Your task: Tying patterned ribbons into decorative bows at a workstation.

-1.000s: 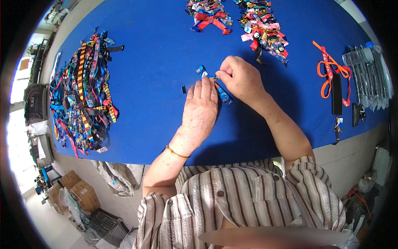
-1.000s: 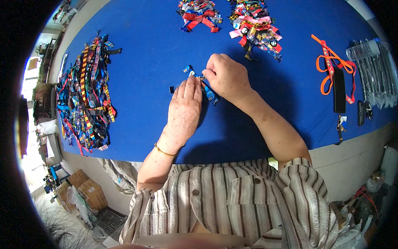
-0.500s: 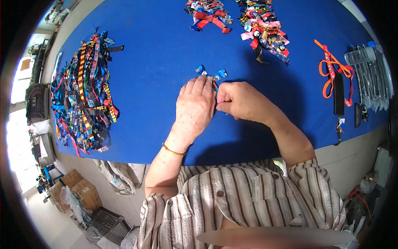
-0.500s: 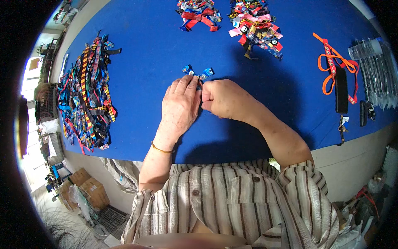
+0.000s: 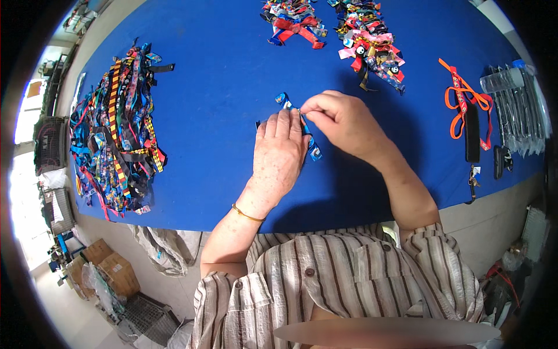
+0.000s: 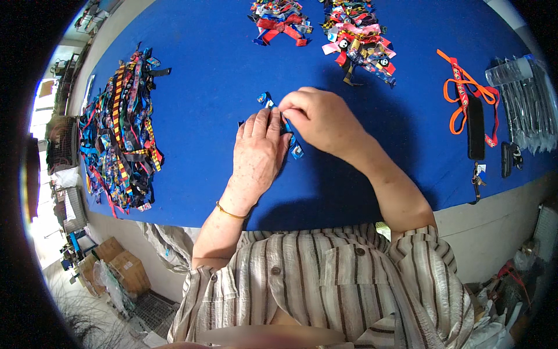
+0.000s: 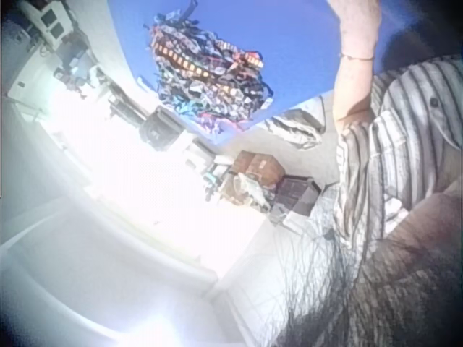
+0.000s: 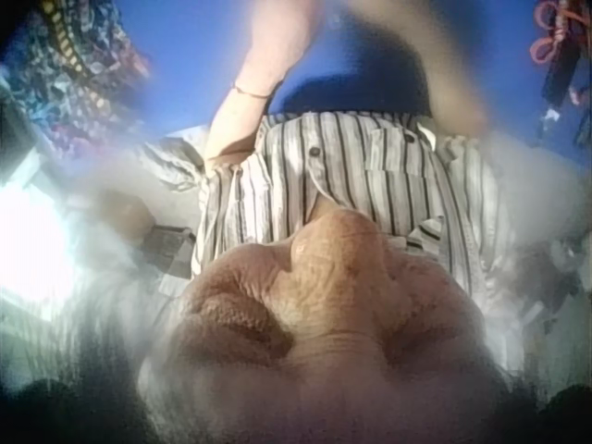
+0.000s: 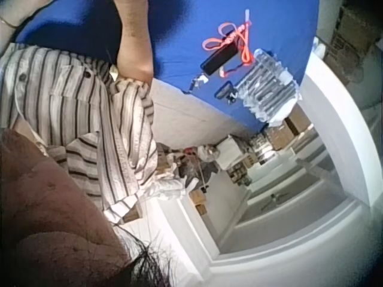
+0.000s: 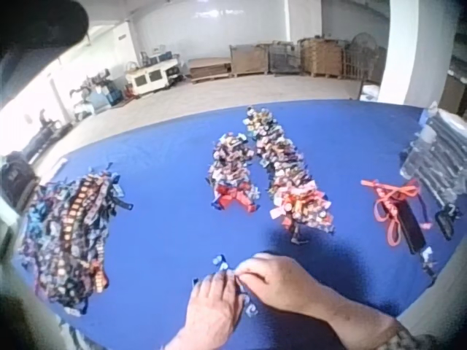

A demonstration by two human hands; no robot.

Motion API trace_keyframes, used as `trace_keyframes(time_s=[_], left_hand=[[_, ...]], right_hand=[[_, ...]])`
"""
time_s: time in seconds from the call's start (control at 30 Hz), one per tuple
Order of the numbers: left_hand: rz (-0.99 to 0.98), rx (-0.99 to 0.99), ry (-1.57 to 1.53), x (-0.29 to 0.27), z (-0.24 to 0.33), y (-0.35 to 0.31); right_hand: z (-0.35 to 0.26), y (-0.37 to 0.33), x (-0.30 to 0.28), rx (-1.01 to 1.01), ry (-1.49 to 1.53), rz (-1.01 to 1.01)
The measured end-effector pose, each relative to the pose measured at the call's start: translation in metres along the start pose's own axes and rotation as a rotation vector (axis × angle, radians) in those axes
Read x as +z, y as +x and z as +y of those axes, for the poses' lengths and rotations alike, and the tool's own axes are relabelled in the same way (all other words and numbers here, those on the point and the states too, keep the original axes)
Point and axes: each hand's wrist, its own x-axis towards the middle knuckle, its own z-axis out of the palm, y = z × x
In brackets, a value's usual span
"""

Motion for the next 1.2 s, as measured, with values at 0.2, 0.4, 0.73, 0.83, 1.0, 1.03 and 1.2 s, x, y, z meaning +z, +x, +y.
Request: trace_keyframes(time_s=[0.2,0.4,0.73,0.83,1.0,1.03,1.2], left_hand=[[0.001,0.016,0.007,-0.003,-0.002,-0.001],[0.062,-0.011,-0.177,-0.010,-0.018,0.001],[0.115,-0.126,-0.067,-0.014,-0.042,-0.014],[0.146,-0.131,-0.124,-0.010,-0.046,-0.016],[0.114,-0.298,-0.386,-0.020,-0.039,-0.020],[0.102,-0.333,-0.426,-0.023,-0.036,-0.021],[0.096,-0.355,-0.470,-0.025,-0.025,-0.025]], right_hand=[[0.006,-0.005,0.023,-0.108,-0.105,0.032],[0.008,-0.007,0.026,-0.171,-0.222,0.071],[-0.004,-0.013,0.030,-0.270,-0.616,0.061],[-0.008,-0.015,0.034,-0.280,-0.664,0.076],[-0.011,-0.016,0.040,-0.277,-0.726,0.066],[-0.012,-0.016,0.040,-0.270,-0.740,0.059],[-0.014,-0.018,0.042,-0.258,-0.750,0.071]])
